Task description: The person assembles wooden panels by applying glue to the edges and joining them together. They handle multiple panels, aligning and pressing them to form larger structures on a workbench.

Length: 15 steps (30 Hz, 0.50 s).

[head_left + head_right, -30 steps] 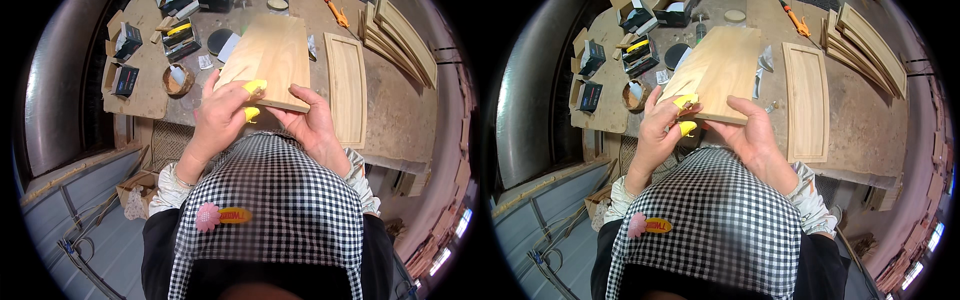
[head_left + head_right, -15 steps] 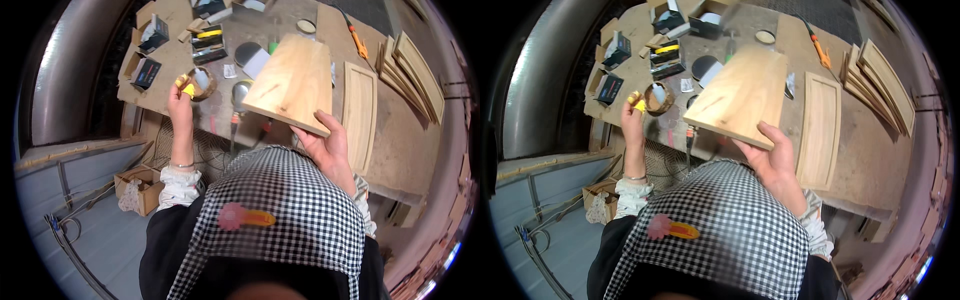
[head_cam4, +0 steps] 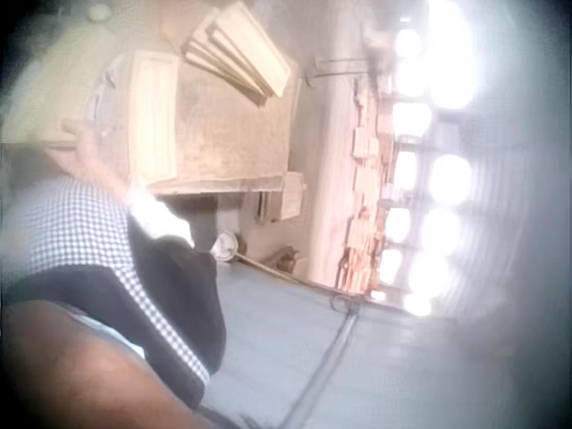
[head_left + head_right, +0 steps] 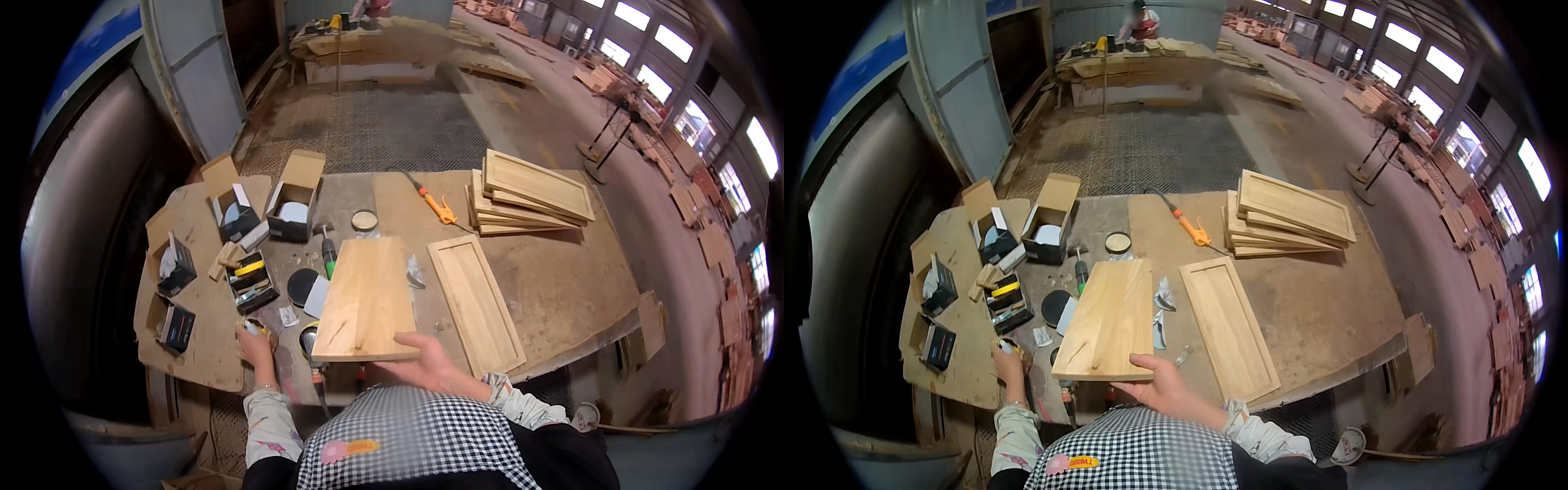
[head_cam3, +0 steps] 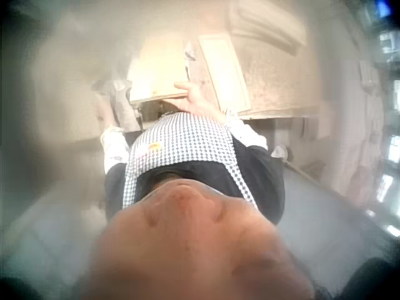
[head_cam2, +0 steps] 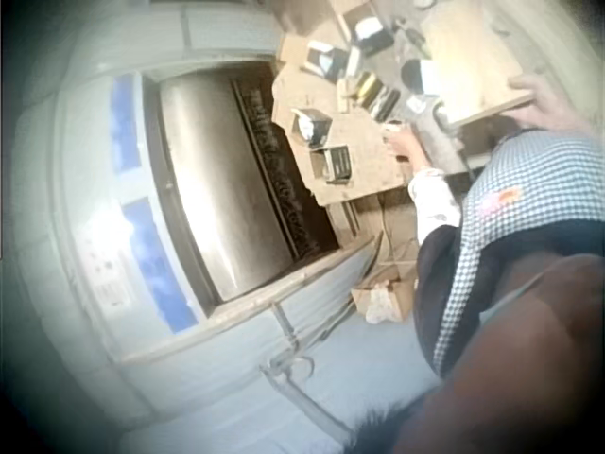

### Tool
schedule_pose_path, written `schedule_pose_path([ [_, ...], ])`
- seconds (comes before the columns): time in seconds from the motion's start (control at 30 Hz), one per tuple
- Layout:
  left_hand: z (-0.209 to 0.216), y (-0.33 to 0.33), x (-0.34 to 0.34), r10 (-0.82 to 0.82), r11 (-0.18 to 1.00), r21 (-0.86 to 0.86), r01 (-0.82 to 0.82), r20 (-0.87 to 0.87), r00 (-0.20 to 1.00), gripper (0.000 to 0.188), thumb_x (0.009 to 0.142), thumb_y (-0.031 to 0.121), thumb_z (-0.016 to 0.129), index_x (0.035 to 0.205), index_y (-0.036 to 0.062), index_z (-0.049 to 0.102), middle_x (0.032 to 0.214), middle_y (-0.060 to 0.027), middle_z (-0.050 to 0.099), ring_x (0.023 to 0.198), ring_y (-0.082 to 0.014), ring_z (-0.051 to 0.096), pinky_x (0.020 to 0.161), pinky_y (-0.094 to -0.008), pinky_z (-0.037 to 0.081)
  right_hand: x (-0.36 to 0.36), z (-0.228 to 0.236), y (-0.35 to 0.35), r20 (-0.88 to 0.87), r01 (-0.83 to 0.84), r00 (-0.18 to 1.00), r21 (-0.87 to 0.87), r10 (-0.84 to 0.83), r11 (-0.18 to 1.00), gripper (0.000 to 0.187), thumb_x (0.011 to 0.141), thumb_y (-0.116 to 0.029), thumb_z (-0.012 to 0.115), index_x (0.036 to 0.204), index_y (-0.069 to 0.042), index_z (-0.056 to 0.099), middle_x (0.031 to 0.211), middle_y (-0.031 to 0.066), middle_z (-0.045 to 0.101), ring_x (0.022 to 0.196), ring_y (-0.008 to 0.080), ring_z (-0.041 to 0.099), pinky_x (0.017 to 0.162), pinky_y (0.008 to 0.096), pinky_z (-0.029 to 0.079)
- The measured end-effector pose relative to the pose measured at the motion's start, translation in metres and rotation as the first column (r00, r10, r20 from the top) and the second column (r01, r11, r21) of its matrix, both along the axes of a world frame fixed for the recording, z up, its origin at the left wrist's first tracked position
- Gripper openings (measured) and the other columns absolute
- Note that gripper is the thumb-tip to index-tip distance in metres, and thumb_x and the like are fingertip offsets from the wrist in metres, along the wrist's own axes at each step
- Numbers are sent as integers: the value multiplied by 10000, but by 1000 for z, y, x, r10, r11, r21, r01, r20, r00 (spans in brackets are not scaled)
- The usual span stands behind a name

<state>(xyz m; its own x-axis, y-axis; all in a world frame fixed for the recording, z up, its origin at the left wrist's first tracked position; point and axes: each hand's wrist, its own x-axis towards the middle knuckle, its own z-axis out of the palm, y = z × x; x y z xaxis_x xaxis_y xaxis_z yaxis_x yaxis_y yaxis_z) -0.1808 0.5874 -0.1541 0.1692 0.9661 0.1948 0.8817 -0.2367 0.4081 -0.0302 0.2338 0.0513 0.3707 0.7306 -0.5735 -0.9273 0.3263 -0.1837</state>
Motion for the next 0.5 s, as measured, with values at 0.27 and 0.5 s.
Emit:
schedule_pose_path([
  [0.27,4,-2,9,50,996,-73,-57,-101,994,452,757,280,717,1091,28,547,941,-225,680,900,-410,650,785,-506,474,-1,7,0,-69,19,997,-14,-20,1000,502,936,-66,520,1385,66,336,1389,246,429,1270,369,478,1089,515,410],
  [0.5,-18,3,-4,117,992,49,-116,-24,993,375,893,211,597,1197,3,526,952,-238,688,841,-441,655,776,-522,479,-1,-11,1,-12,0,1000,-23,0,1000,505,925,-90,538,1379,38,358,1372,212,458,1244,340,511,1064,487,446],
])
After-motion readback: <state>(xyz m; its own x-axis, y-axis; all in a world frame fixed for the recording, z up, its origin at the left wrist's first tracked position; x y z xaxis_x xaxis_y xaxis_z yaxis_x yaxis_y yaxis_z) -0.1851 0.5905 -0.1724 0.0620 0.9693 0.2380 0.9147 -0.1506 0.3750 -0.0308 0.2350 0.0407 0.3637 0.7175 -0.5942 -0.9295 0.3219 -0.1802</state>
